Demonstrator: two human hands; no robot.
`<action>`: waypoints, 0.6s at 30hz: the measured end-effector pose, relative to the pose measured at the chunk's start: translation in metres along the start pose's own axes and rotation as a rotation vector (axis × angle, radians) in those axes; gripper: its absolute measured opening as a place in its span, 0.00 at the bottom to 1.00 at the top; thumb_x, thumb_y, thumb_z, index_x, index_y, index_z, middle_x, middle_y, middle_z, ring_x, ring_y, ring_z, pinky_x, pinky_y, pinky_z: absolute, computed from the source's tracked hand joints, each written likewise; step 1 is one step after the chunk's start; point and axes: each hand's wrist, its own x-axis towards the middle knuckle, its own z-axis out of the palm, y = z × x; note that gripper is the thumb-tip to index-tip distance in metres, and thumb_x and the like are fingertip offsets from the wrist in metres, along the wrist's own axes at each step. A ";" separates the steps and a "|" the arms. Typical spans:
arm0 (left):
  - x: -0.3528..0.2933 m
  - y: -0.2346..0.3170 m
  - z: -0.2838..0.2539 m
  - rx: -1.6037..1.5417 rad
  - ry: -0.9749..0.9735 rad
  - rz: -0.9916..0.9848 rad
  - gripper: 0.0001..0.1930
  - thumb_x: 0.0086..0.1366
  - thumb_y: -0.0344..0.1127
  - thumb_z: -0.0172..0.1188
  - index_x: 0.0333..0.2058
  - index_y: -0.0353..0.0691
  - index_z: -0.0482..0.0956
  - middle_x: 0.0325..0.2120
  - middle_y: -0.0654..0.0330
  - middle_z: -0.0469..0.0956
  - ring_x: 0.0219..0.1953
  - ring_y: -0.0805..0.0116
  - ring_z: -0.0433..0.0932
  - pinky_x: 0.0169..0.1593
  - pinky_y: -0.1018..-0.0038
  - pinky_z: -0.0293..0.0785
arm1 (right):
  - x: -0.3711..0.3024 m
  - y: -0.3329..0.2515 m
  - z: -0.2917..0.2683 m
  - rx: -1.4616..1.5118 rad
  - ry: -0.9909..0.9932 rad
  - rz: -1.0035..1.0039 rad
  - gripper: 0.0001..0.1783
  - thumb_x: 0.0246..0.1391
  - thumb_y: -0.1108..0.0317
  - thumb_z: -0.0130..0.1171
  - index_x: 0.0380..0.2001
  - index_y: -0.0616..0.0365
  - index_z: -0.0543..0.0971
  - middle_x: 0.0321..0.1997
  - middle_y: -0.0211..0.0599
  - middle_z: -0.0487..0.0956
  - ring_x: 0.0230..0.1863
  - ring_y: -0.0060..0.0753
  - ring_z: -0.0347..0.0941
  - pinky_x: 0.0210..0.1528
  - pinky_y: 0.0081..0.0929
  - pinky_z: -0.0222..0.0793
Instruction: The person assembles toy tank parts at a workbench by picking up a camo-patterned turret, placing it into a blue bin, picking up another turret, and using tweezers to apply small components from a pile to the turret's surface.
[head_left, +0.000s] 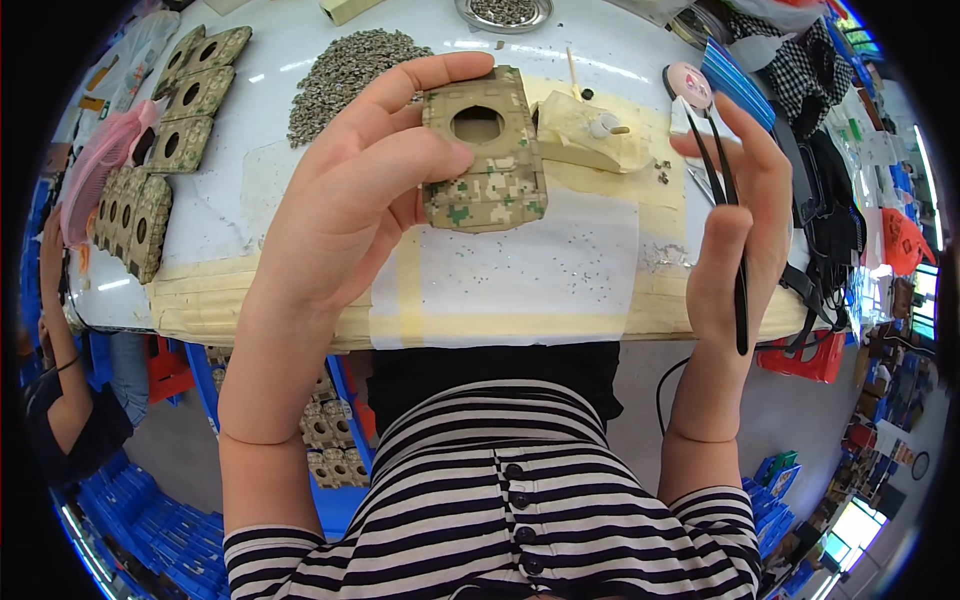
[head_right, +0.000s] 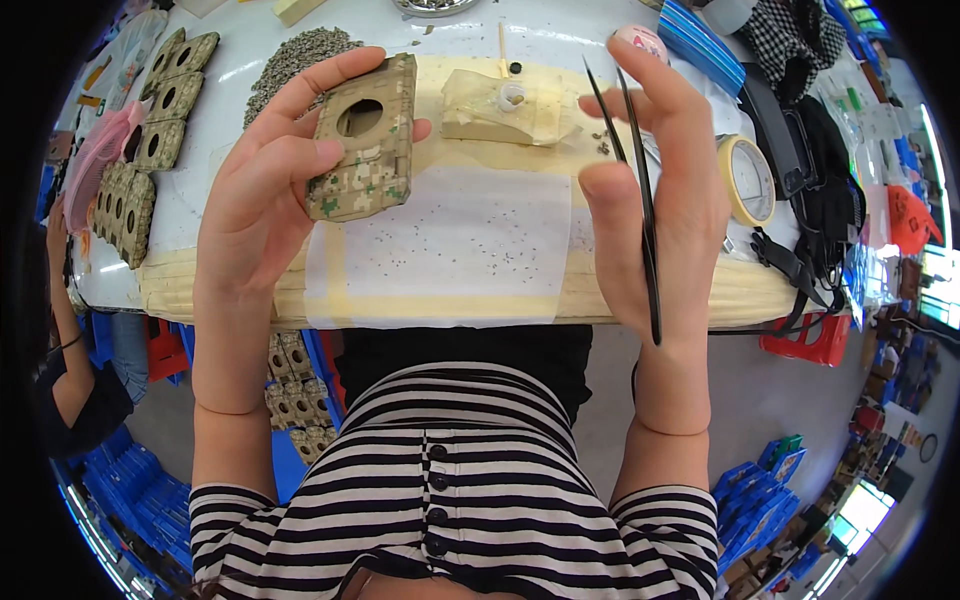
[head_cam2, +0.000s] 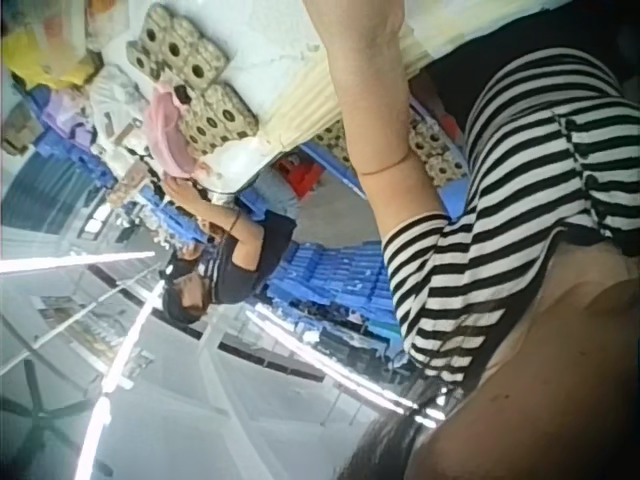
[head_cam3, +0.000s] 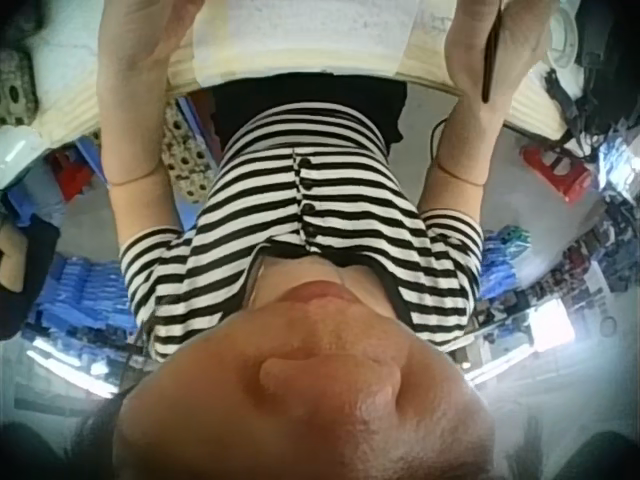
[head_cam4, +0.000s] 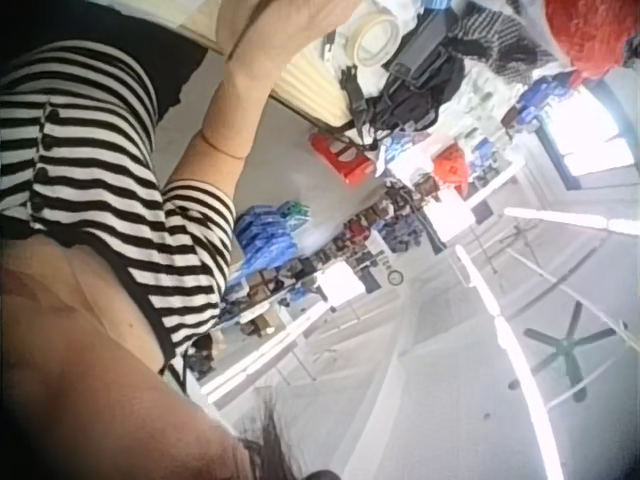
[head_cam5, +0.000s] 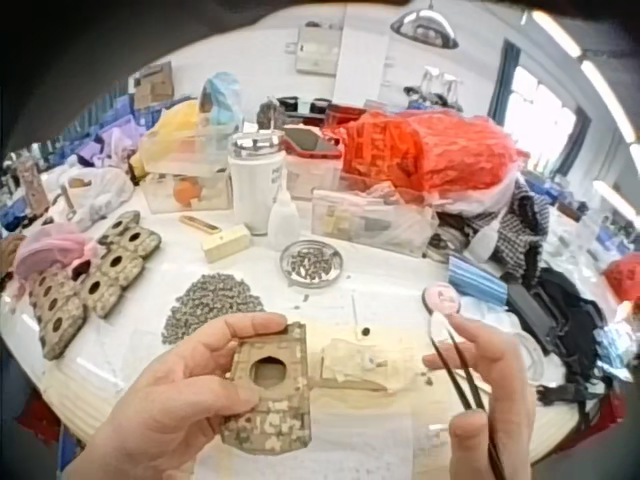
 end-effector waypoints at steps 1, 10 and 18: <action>0.000 0.001 0.001 0.011 -0.005 -0.011 0.32 0.55 0.29 0.49 0.60 0.27 0.57 0.52 0.44 0.69 0.54 0.53 0.73 0.53 0.67 0.74 | -0.010 -0.005 -0.006 0.077 -0.017 0.094 0.27 0.57 0.56 0.57 0.52 0.65 0.69 0.42 0.44 0.78 0.44 0.33 0.76 0.50 0.27 0.66; 0.000 0.000 0.002 0.055 -0.053 -0.029 0.32 0.55 0.29 0.49 0.59 0.24 0.54 0.51 0.40 0.68 0.56 0.50 0.71 0.52 0.69 0.75 | -0.072 -0.006 -0.017 0.444 -0.155 0.485 0.10 0.54 0.75 0.59 0.39 0.68 0.76 0.36 0.40 0.80 0.38 0.28 0.76 0.46 0.21 0.69; 0.004 -0.003 0.001 0.047 -0.036 -0.021 0.32 0.56 0.29 0.49 0.59 0.24 0.54 0.52 0.39 0.68 0.56 0.51 0.71 0.52 0.69 0.75 | -0.073 -0.015 -0.008 0.517 -0.037 0.674 0.06 0.56 0.76 0.57 0.34 0.66 0.72 0.33 0.39 0.79 0.35 0.22 0.75 0.40 0.16 0.71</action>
